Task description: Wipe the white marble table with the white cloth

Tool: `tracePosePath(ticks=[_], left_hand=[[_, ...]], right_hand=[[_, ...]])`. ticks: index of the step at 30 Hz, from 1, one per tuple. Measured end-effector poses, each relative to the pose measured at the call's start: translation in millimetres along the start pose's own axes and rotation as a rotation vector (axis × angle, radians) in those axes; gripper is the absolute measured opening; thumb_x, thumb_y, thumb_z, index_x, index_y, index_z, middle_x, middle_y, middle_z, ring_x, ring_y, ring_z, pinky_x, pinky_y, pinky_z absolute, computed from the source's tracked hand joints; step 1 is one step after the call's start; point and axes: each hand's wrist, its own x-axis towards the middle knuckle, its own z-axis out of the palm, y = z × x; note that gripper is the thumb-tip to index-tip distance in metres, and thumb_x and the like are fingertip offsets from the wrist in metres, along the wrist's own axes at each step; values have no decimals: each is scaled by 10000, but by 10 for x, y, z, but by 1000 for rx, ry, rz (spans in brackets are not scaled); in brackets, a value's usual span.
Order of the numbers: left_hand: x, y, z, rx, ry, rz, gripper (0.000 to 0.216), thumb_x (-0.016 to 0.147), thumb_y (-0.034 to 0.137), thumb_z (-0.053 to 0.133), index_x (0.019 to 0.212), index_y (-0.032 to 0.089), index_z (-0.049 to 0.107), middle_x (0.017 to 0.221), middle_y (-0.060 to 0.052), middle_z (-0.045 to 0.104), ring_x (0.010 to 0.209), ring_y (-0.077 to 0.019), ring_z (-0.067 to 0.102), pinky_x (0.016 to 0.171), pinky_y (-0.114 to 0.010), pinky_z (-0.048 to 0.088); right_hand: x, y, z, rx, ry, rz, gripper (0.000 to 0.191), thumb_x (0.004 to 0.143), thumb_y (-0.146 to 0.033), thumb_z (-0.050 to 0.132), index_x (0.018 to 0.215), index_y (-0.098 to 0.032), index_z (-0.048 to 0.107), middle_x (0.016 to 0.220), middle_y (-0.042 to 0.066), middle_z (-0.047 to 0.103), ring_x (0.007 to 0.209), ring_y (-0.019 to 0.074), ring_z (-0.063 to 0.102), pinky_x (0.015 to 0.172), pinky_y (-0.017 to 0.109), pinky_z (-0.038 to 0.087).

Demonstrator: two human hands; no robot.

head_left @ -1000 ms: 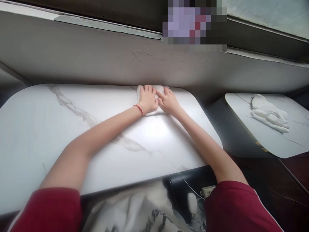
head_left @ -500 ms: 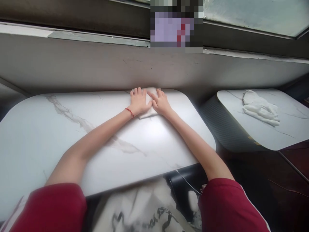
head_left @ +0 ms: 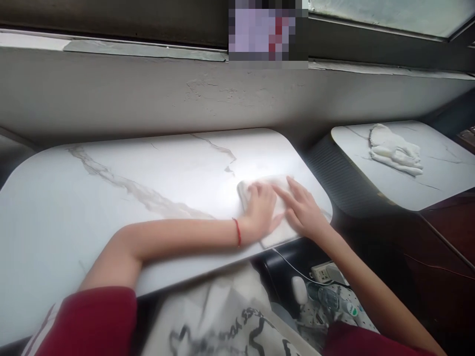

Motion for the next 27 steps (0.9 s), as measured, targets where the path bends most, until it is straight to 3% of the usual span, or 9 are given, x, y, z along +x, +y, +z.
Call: tracePosePath(ticks=[2,5,13,18,22,27], left_hand=[[18,54,15,-7,34,43,739,1039,577,358,1468,-9,494,1423,-253,553,1248,-383,486,1039,-492,424],[243,-48,78,-62,75,61,717,1037,546,361,1451,-24,498,1412,-261,559,1241,-388,490,1040,-501,415],[1116,-706,279,-259,100,-42,739,1027,506,394,1558,-8,378,1545,-283,444,1401,-407,417,1165,-518,289],[1489,-799,366,-329,82,-157,716,1029,412,379,1597,-15,293,1689,-261,248,1559,-378,234,1248,-540,172],[1758,-823,389,-342,89,-220,669,1020,330,335,1587,-23,303,1685,-244,271,1560,-355,235,1250,-536,177],[1967,-973,439,-363,148,-212,644,1003,370,352,1545,25,406,1636,-231,361,1501,-364,315,1229,-526,214]], right_hand=[[-77,39,-52,-35,-17,2,694,969,-187,379,1639,-351,300,1701,95,248,1506,398,377,1127,609,458],[88,255,6,-36,-14,14,659,972,-204,367,1621,-318,355,1681,111,283,1507,395,370,1156,629,420],[1104,946,410,4,12,57,597,1018,-396,289,1552,-198,469,1621,173,348,1495,386,348,1217,622,314],[1577,1213,536,3,-4,44,617,1033,-465,269,1558,-187,436,1596,188,390,1502,363,340,1219,601,313],[1864,1444,616,19,-17,47,621,1033,-480,270,1550,-185,447,1575,194,401,1482,367,356,1210,592,331],[2059,1593,667,28,-8,116,594,1030,-448,291,1553,-217,453,1533,177,429,1452,350,391,1191,569,362]])
